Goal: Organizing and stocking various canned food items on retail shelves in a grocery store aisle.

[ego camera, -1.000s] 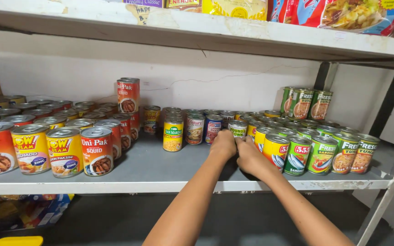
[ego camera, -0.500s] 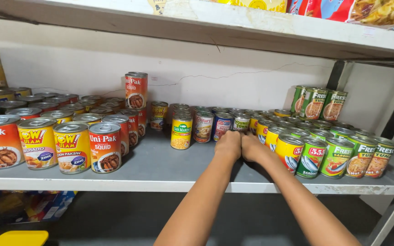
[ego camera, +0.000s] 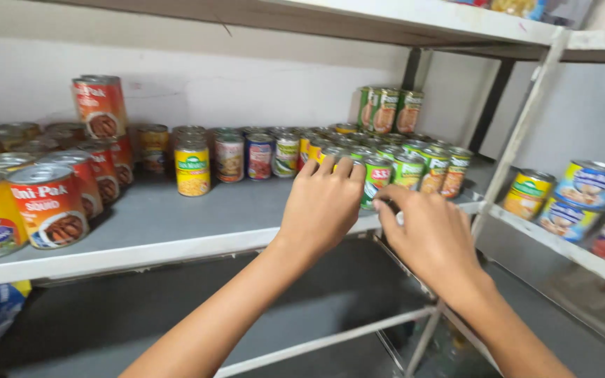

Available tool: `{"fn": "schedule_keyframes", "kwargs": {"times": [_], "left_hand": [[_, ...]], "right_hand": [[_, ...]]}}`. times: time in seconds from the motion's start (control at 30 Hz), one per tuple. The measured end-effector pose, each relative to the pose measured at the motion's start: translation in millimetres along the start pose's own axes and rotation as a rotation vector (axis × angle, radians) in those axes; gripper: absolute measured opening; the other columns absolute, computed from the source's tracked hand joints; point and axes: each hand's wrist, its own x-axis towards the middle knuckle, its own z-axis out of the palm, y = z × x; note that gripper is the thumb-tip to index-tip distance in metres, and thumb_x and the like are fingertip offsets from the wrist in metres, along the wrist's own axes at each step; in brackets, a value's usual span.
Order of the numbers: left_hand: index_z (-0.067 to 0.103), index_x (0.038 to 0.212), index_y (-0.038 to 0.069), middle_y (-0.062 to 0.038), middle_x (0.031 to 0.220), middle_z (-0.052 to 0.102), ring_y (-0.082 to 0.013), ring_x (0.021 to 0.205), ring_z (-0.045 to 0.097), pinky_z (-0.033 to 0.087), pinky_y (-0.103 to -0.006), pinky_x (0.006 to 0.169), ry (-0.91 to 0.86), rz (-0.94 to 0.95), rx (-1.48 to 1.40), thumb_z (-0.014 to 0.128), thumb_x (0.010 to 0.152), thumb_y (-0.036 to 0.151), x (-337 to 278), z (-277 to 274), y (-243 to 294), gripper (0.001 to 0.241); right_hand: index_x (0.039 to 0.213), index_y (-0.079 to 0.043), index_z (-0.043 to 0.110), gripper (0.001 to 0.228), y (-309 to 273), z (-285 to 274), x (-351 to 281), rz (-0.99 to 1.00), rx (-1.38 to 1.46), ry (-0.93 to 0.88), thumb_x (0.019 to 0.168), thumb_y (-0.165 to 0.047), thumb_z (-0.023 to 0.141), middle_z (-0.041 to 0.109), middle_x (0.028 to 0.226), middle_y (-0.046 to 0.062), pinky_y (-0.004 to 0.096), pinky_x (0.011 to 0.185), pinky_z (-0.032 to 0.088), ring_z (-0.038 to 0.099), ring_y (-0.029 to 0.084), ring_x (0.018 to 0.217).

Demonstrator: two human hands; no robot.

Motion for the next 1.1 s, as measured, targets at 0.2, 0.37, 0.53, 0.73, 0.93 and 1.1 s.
{"fn": "schedule_keyframes", "kwargs": {"times": [0.2,0.37,0.53,0.73,0.93,1.1], "left_hand": [[0.067,0.079,0.002,-0.017,0.103,0.073,-0.0317,0.095,0.069,0.05,-0.0436,0.082,0.225,0.203,-0.435,0.068,0.078,0.014,9,-33,110,0.012],[0.067,0.069,0.004,-0.013,0.079,0.069,-0.0305,0.085,0.068,0.05,-0.0442,0.08,0.111,0.302,-0.65,0.07,0.083,0.019,22,-59,216,0.021],[0.068,0.069,0.006,-0.012,0.077,0.069,-0.0288,0.082,0.069,0.05,-0.044,0.078,0.113,0.371,-0.859,0.069,0.084,0.017,30,-106,325,0.019],[0.067,0.072,0.004,-0.013,0.079,0.067,-0.0309,0.084,0.068,0.049,-0.0466,0.076,0.169,0.399,-1.099,0.068,0.088,0.017,37,-179,439,0.021],[0.059,0.108,0.005,-0.008,0.093,0.069,-0.03,0.094,0.067,0.046,-0.0453,0.081,0.246,0.478,-1.359,0.067,0.083,0.003,35,-248,560,0.026],[0.06,0.105,0.011,-0.01,0.097,0.068,-0.032,0.099,0.065,0.047,-0.0436,0.083,0.312,0.511,-1.519,0.063,0.068,0.0,28,-303,668,0.038]], "right_hand": [[0.091,-0.011,0.078,0.024,76,-67,-85,0.029,-0.086,0.279,0.093,-0.033,0.07,0.07,0.069,0.011,0.046,0.065,0.051,0.066,0.036,0.065],[0.084,-0.012,0.079,0.023,120,-138,-160,0.141,-0.267,0.262,0.091,-0.033,0.071,0.069,0.062,0.008,0.044,0.073,0.041,0.056,0.032,0.056],[0.083,-0.012,0.079,0.025,156,-227,-246,0.283,-0.39,0.247,0.093,-0.033,0.071,0.067,0.059,0.006,0.042,0.077,0.034,0.049,0.031,0.052],[0.072,-0.011,0.075,0.034,191,-327,-348,0.408,-0.596,0.331,0.094,-0.035,0.073,0.062,0.055,0.006,0.042,0.085,0.034,0.045,0.031,0.056],[0.076,-0.009,0.073,0.036,223,-425,-460,0.535,-0.75,0.397,0.102,-0.034,0.071,0.056,0.055,0.007,0.042,0.09,0.035,0.046,0.031,0.061],[0.113,-0.01,0.072,0.021,248,-492,-557,0.652,-0.787,0.37,0.095,-0.013,0.061,0.071,0.084,0.007,0.047,0.087,0.037,0.065,0.033,0.073]]}}
